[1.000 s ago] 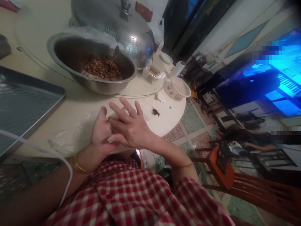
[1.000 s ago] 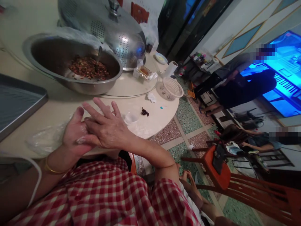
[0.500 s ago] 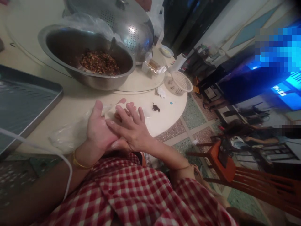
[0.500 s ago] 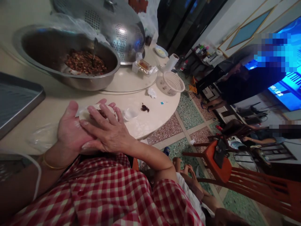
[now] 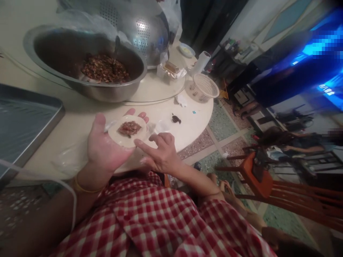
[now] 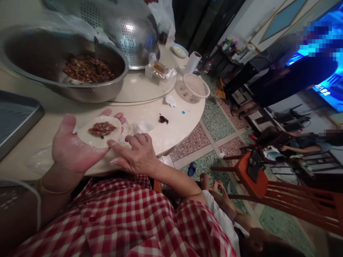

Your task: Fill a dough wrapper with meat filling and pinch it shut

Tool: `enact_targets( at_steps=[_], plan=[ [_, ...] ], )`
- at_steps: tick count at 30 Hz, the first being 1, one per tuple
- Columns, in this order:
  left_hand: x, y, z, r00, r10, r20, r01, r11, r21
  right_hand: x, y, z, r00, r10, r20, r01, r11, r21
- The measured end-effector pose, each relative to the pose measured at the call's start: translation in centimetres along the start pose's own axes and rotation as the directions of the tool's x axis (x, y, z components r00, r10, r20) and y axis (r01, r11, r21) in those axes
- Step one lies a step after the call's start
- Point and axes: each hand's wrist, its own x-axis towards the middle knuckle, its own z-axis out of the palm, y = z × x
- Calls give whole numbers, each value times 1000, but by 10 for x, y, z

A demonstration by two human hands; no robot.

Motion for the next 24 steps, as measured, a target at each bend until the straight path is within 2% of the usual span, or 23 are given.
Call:
enact_targets(
  at_steps=[3,5,6,7,8,10,11,12,13,14,15,16,17,19,20,21,22,24],
  plan=[
    [1,0,-1,1000,12,-1,-12,1000,6,-2,2,-1,999,1,-36,3,995,103],
    [2,-1,-2,1000,22,11,-22,1000,21,-1,1,-3,998,64,25,-68,958,280],
    [2,-2,-2,1000,17,14,-18,999,31,1,1,-3,988,122,96,-151,900,410],
    [2,-2,-3,1000,12,15,-13,999,41,3,1,-4,962,191,193,-267,796,544],
    [2,-3,-3,1000,8,15,-9,999,49,6,2,-4,915,261,307,-402,642,653],
    [3,-5,-4,1000,4,14,-5,998,59,11,5,-4,773,351,529,-625,276,730],
    [3,-5,-5,1000,9,17,-10,998,62,13,8,-3,704,367,609,-686,129,716],
    [4,-6,-6,1000,15,23,-16,998,64,15,11,-2,654,378,655,-717,36,696],
    [4,-6,-6,999,18,27,-19,998,65,16,13,-1,631,395,667,-727,3,686],
    [4,-6,-7,999,20,27,-22,998,67,16,15,0,632,424,649,-726,29,687],
    [4,-7,-7,999,21,26,-23,997,69,15,17,1,657,460,598,-711,114,694],
    [4,-7,-7,1000,20,22,-22,997,70,13,18,2,705,488,515,-679,254,689],
    [4,-7,-6,1000,15,15,-16,997,70,11,18,3,769,488,413,-624,434,650],
    [3,-6,-5,1000,13,19,-14,998,69,6,17,7,901,377,215,-435,787,437],
    [2,-5,-5,999,15,32,-17,998,66,3,17,8,949,285,136,-314,901,299],
    [2,-5,-5,999,18,47,-21,998,62,0,16,9,979,191,72,-201,964,176],
    [2,-4,-5,998,22,59,-25,998,54,-3,15,10,993,115,18,-116,989,87],
    [3,-3,-6,997,18,68,-20,999,34,-6,15,11,997,22,-71,-21,1000,18]
  ],
)
